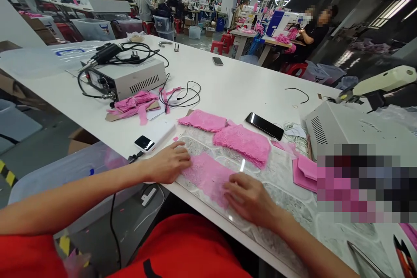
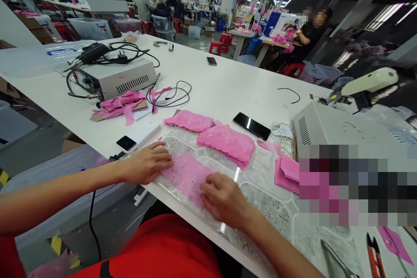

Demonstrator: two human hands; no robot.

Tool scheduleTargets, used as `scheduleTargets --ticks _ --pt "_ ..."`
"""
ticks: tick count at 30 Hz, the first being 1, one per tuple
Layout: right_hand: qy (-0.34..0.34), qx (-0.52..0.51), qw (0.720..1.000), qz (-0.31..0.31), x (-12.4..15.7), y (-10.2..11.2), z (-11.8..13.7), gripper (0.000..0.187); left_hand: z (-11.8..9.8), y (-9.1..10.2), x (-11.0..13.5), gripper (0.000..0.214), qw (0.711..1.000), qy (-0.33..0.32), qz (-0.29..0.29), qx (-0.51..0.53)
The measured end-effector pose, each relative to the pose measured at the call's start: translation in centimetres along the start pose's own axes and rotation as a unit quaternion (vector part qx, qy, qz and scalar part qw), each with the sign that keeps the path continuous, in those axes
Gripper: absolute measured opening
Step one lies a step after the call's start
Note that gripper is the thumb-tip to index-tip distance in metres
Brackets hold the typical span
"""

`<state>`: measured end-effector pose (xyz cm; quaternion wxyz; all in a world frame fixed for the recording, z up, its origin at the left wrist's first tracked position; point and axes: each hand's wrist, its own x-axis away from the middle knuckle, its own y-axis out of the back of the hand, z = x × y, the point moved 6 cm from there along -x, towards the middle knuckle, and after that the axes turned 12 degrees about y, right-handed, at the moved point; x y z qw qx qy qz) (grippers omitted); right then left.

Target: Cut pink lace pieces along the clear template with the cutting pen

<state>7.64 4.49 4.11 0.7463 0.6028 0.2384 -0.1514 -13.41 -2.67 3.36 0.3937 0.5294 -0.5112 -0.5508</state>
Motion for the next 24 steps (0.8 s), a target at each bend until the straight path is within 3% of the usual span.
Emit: scheduleTargets --ticks 2,5,6,10,13,24 --pt "-0.105 -0.019 0.993 -0.053 0.2 1.3 -3.8 0.012 0.1 0.2 -1.6 0.025 0.998 -0.006 0.021 0.054" --pt "-0.284 -0.069 0.949 -0.115 1.2 2.2 -9.8 0.015 0.3 0.2 -5.7 0.027 0.997 0.016 0.000 0.072" --pt "-0.302 -0.071 0.943 -0.120 1.2 2.2 -11.2 0.019 0.2 0.0 -7.2 0.024 0.997 0.016 -0.002 0.078" --pt "-0.321 -0.079 0.939 -0.094 1.2 1.6 -13.6 0.027 -0.3 -1.4 -12.5 0.021 0.996 0.017 -0.005 0.092" --pt "-0.327 -0.081 0.939 -0.076 1.3 1.3 -13.7 0.026 -0.2 -2.5 -14.4 0.015 0.995 0.018 0.007 0.093" --pt "-0.313 -0.075 0.944 -0.074 1.3 1.1 -13.8 0.022 0.1 -3.3 -13.8 0.015 0.991 -0.013 0.029 0.132"
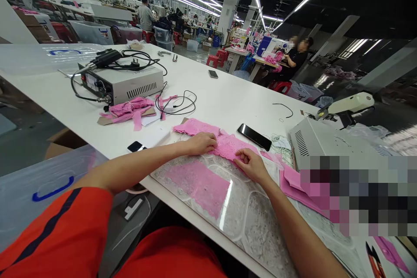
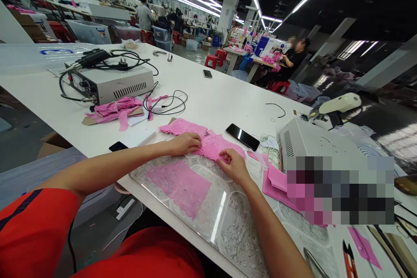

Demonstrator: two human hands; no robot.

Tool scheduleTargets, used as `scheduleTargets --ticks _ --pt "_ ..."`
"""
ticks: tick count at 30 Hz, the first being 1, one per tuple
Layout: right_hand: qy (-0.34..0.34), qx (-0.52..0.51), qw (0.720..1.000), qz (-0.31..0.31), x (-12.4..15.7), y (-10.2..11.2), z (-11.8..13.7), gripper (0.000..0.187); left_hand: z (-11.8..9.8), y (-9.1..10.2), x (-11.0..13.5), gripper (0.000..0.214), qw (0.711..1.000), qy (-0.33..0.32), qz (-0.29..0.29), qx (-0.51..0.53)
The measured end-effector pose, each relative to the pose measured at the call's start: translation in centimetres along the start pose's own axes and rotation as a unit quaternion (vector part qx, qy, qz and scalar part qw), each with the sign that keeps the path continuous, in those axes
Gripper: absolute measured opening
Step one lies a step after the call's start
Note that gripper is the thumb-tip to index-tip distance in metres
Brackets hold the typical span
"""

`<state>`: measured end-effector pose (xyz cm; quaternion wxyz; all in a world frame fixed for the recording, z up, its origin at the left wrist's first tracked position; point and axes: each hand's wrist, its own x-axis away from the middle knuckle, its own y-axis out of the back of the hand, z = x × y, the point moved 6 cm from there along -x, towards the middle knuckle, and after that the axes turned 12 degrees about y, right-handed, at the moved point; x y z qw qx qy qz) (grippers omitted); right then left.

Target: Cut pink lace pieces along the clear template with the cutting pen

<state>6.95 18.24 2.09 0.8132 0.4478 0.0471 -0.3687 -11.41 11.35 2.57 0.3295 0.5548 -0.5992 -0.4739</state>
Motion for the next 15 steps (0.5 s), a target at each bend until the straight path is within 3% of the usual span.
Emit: scheduleTargets --ticks 3,8,12,15 --pt "0.007 -0.001 1.000 0.002 0.0 0.0 0.0 0.022 0.3 0.3 -0.4 0.026 1.000 -0.003 0.007 0.028" --pt "0.025 0.004 1.000 0.000 0.0 0.5 0.1 0.023 0.3 1.3 -0.9 0.027 0.999 -0.001 -0.001 0.055" --pt "0.037 0.028 0.999 -0.014 -1.0 0.6 1.8 0.025 0.1 2.0 -1.2 0.025 0.998 0.008 -0.020 0.060" --pt "0.039 0.053 0.998 -0.016 -2.5 -0.7 3.5 0.027 -0.2 2.5 -1.6 0.016 0.997 0.011 -0.038 0.061"
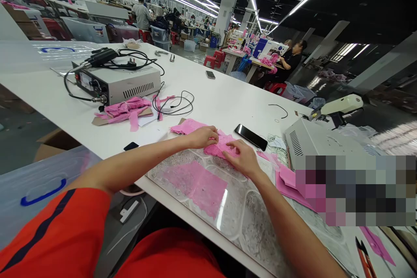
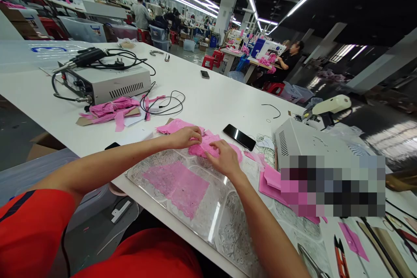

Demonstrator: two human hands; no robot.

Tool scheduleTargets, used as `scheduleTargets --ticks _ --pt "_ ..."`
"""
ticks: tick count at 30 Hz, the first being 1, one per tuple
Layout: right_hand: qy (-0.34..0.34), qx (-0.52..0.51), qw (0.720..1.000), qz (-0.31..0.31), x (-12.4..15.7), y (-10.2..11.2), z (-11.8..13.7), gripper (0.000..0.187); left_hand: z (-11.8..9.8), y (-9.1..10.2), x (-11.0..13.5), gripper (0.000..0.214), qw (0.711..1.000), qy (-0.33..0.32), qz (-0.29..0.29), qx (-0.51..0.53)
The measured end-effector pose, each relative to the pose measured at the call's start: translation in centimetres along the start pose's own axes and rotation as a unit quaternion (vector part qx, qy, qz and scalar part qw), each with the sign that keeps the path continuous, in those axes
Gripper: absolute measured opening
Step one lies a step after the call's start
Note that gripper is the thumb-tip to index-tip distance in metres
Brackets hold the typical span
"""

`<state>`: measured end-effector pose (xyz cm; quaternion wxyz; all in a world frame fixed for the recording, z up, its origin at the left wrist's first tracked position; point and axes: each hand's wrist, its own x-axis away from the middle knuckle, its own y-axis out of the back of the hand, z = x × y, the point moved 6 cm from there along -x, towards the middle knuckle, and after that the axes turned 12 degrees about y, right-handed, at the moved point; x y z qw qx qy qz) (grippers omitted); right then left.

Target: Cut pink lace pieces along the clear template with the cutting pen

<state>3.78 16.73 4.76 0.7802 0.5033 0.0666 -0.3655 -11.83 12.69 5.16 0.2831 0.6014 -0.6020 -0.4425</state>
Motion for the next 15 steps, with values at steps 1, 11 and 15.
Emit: scheduleTargets --ticks 1,11,15 --pt "-0.001 0.006 1.000 0.002 -0.6 -0.6 0.5 0.027 -0.1 0.1 -0.1 0.013 1.000 0.001 -0.007 0.000" --pt "-0.093 0.003 0.992 -0.082 -3.5 1.3 -1.3 0.009 -2.3 -1.6 1.0 0.011 0.995 0.033 -0.073 -0.065" --pt "-0.119 -0.013 0.985 -0.120 -2.7 3.8 -1.6 0.008 -3.3 -1.9 1.1 0.015 0.989 0.057 -0.092 -0.100"
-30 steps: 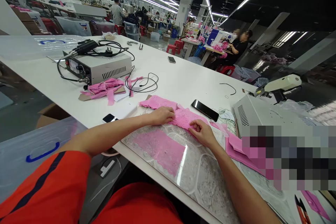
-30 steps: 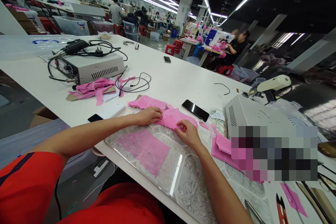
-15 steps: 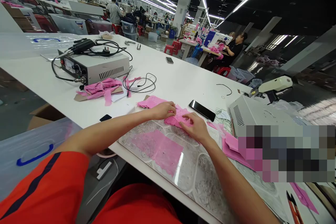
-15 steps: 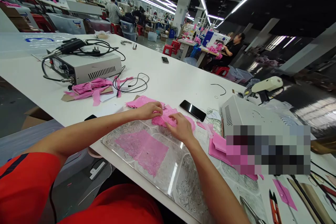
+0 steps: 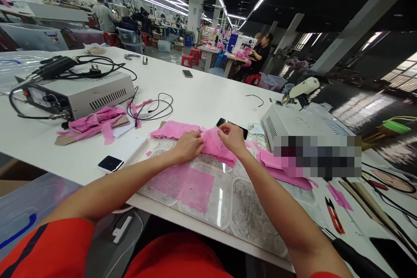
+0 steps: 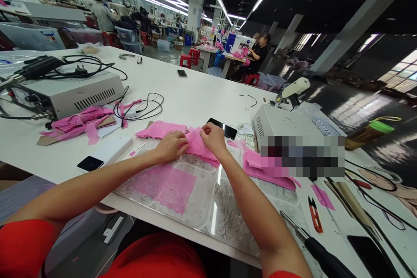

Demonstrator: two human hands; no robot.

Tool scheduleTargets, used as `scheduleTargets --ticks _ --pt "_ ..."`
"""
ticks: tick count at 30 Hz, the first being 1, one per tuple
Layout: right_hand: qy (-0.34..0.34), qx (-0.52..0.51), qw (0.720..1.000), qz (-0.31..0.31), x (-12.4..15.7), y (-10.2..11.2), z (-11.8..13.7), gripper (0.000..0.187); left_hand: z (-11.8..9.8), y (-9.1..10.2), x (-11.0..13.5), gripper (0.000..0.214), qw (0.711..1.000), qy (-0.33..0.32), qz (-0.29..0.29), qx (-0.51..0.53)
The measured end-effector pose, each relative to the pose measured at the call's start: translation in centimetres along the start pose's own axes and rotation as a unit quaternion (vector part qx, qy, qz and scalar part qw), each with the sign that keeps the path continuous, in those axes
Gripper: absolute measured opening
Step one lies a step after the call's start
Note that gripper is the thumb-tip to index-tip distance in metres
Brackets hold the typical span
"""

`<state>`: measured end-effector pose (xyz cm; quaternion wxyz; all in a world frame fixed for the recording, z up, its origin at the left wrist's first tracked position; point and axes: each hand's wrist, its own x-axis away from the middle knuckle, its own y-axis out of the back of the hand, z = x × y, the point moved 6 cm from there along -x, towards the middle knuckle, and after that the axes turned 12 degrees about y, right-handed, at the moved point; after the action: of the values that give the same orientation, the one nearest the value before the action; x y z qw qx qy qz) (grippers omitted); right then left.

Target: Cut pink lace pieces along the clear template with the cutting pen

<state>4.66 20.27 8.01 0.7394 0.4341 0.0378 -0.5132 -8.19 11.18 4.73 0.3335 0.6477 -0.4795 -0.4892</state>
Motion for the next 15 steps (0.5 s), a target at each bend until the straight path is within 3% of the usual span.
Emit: scheduleTargets --ticks 6,11,15 --pt "-0.048 -0.039 0.996 -0.067 0.5 3.1 -0.2 0.006 -4.5 -1.4 -1.4 0.047 0.997 0.059 -0.051 -0.025" --pt "-0.103 -0.032 0.986 -0.127 2.7 7.8 -1.1 0.007 -7.8 -2.9 -3.4 0.017 0.995 0.068 -0.065 -0.026" --pt "-0.155 0.019 0.976 -0.154 8.5 12.2 -3.0 0.016 -10.2 -2.7 -2.4 0.010 0.998 -0.029 -0.049 -0.016"
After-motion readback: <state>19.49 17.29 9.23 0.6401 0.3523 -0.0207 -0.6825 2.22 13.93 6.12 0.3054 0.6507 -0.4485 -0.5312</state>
